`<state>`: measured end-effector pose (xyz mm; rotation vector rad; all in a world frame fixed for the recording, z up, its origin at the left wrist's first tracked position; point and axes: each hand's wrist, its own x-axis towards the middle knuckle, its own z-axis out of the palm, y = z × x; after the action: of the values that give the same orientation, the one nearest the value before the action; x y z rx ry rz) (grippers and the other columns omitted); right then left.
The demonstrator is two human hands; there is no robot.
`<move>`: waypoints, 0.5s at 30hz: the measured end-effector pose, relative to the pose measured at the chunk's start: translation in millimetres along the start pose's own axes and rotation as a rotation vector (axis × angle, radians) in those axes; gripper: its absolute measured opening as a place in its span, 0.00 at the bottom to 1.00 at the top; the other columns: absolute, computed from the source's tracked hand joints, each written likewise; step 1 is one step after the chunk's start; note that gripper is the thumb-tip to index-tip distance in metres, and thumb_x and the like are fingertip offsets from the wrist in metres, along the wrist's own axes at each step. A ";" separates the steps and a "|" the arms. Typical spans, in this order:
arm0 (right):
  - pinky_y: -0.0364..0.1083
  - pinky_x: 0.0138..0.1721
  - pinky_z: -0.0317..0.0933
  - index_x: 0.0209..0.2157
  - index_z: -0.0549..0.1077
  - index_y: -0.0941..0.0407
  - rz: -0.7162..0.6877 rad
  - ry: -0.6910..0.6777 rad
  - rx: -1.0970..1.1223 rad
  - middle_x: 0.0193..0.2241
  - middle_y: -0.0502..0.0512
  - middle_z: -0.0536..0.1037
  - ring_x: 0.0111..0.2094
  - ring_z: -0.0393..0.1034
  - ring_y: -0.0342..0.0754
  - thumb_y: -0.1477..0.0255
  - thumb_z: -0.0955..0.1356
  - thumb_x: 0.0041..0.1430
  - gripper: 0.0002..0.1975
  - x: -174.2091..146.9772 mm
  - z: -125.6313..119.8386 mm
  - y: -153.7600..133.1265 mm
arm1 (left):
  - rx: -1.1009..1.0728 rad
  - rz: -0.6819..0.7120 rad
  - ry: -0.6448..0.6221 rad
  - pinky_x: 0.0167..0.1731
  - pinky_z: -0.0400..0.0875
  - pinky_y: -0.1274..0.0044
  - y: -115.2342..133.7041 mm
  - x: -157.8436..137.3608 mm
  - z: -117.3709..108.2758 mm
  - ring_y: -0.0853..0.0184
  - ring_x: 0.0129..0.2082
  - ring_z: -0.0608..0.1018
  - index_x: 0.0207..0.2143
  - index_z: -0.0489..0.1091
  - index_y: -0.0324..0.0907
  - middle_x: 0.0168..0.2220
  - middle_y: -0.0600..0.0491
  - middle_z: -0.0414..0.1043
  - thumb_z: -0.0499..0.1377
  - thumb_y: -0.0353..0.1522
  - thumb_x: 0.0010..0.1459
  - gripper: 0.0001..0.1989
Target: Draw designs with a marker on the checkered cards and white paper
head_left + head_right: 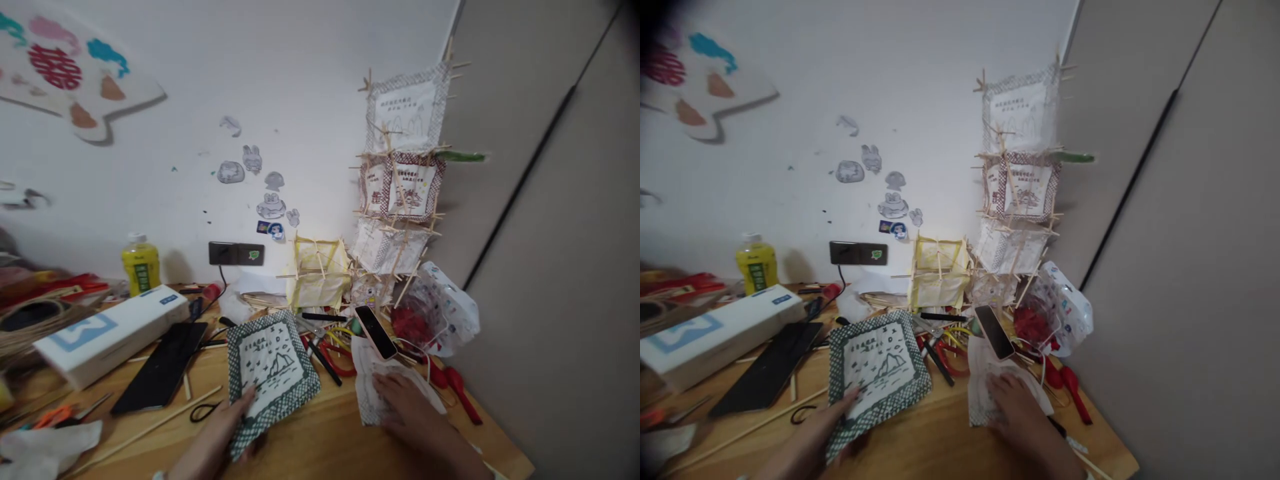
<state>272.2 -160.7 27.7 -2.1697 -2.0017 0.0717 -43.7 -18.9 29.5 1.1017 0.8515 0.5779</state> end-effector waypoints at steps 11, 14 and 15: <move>0.53 0.41 0.65 0.28 0.79 0.55 0.168 0.495 0.510 0.31 0.60 0.81 0.36 0.73 0.57 0.61 0.65 0.52 0.15 16.4 -6.0 -4.1 | -0.036 -0.009 0.002 0.21 0.68 0.71 -10.1 7.7 6.2 0.61 0.16 0.73 0.26 0.68 0.41 0.18 0.50 0.73 0.58 0.59 0.39 0.30; 0.51 0.36 0.66 0.25 0.78 0.57 0.332 0.565 0.617 0.28 0.59 0.81 0.32 0.73 0.58 0.57 0.65 0.47 0.18 28.9 -25.1 1.4 | -0.092 0.075 0.038 0.36 0.73 0.66 -9.1 4.3 6.4 0.56 0.30 0.79 0.32 0.71 0.38 0.30 0.45 0.78 0.61 0.57 0.40 0.31; 0.50 0.35 0.66 0.26 0.78 0.58 0.362 0.588 0.635 0.28 0.59 0.81 0.33 0.73 0.58 0.57 0.65 0.46 0.19 33.2 -34.6 3.5 | -0.118 0.126 0.056 0.44 0.71 0.66 -8.0 2.5 6.4 0.55 0.37 0.79 0.35 0.72 0.38 0.36 0.43 0.78 0.62 0.55 0.40 0.30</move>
<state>284.2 -131.7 64.0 -1.8135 -1.0666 0.0905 -37.0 -23.2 22.5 1.0400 0.7899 0.7576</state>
